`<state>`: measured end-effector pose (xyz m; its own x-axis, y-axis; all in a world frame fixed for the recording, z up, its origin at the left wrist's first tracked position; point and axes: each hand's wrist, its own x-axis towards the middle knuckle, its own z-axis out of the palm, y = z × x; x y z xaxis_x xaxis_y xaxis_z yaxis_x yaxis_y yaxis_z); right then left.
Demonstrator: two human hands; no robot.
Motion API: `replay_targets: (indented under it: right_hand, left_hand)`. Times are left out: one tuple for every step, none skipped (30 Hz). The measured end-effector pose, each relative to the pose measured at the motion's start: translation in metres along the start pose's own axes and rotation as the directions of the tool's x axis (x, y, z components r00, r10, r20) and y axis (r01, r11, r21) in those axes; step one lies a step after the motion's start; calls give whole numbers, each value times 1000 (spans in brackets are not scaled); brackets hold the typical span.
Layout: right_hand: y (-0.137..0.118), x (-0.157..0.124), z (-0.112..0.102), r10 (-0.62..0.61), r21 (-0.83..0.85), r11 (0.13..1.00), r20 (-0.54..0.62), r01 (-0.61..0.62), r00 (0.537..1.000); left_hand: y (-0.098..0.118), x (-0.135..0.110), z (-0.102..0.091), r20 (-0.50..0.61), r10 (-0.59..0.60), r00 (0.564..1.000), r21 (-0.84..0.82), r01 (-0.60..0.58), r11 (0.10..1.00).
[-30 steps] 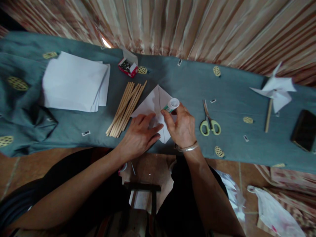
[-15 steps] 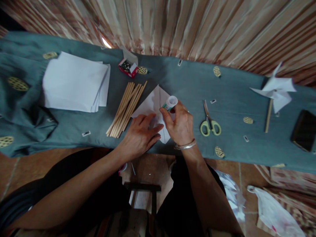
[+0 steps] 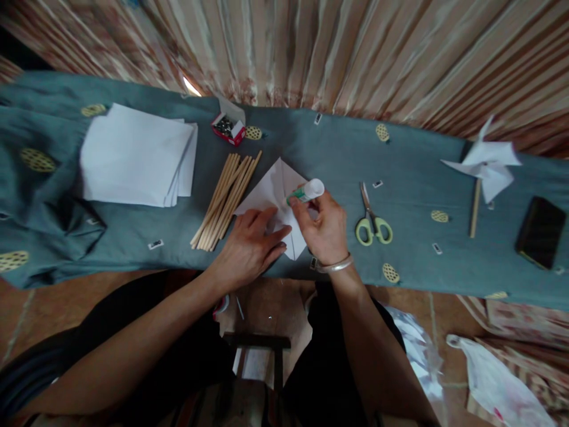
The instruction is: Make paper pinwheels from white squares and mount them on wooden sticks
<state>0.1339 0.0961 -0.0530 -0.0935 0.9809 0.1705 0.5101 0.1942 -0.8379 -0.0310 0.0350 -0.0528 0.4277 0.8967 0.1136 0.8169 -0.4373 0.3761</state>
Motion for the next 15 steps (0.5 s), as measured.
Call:
replay_targets:
  right_hand:
    - [3, 1, 0, 22, 96, 995, -17, -21, 1000]
    - [6, 2, 0, 52, 186, 981, -35, -44, 998]
    - [8, 3, -1, 89, 270, 960, -49, -72, 995]
    - [10, 4, -2, 133, 344, 933, -58, -105, 989]
    - [11, 6, -3, 182, 414, 899, -60, -141, 982]
    - [11, 7, -4, 229, 478, 860, -55, -175, 972]
    - [11, 8, -6, 271, 538, 818, -48, -204, 961]
    - [10, 8, -8, 307, 589, 775, -36, -228, 951]
    - [9, 8, -10, 337, 632, 734, -21, -248, 941]
    - [8, 9, -12, 361, 668, 695, -2, -267, 933]
    - [8, 8, -15, 380, 699, 657, 19, -284, 925]
    - [7, 8, -17, 393, 727, 619, 43, -299, 918]
    - [6, 7, -18, 401, 752, 581, 67, -310, 914]
    - [6, 6, -20, 402, 775, 547, 90, -317, 911]
    - [5, 5, -20, 398, 793, 516, 114, -325, 910]
  left_hand:
    - [0, 0, 0, -4, 1, 1000, 3, -1, 1000]
    - [0, 0, 1, -5, 3, 1000, 6, -3, 1000]
    - [-1, 0, 1, -6, 4, 1000, 7, -4, 1000]
    - [-1, 0, 1, -4, 3, 1000, 9, -3, 1000]
    - [-1, 0, 1, 0, 1, 1000, 9, -1, 1000]
    - [-1, 0, 1, 6, -1, 1000, 9, 1, 1000]
    - [-1, 0, 1, 13, -5, 1000, 8, 5, 1000]
    - [-1, 0, 0, 19, -6, 1000, 5, 6, 1000]
    - [-1, 0, 0, 19, -6, 1000, -7, 7, 1000]
    - [-2, 0, -1, 11, -7, 1000, -28, 7, 1000]
    - [-2, -1, -2, -4, -10, 1000, -60, 10, 998]
    - [-3, -1, -2, -28, -20, 999, -106, 17, 994]
    - [-5, -1, -3, -62, -41, 997, -165, 30, 986]
    - [-6, -1, -4, -97, -73, 993, -235, 49, 971]
    - [-8, -1, -4, -123, -114, 986, -312, 71, 947]
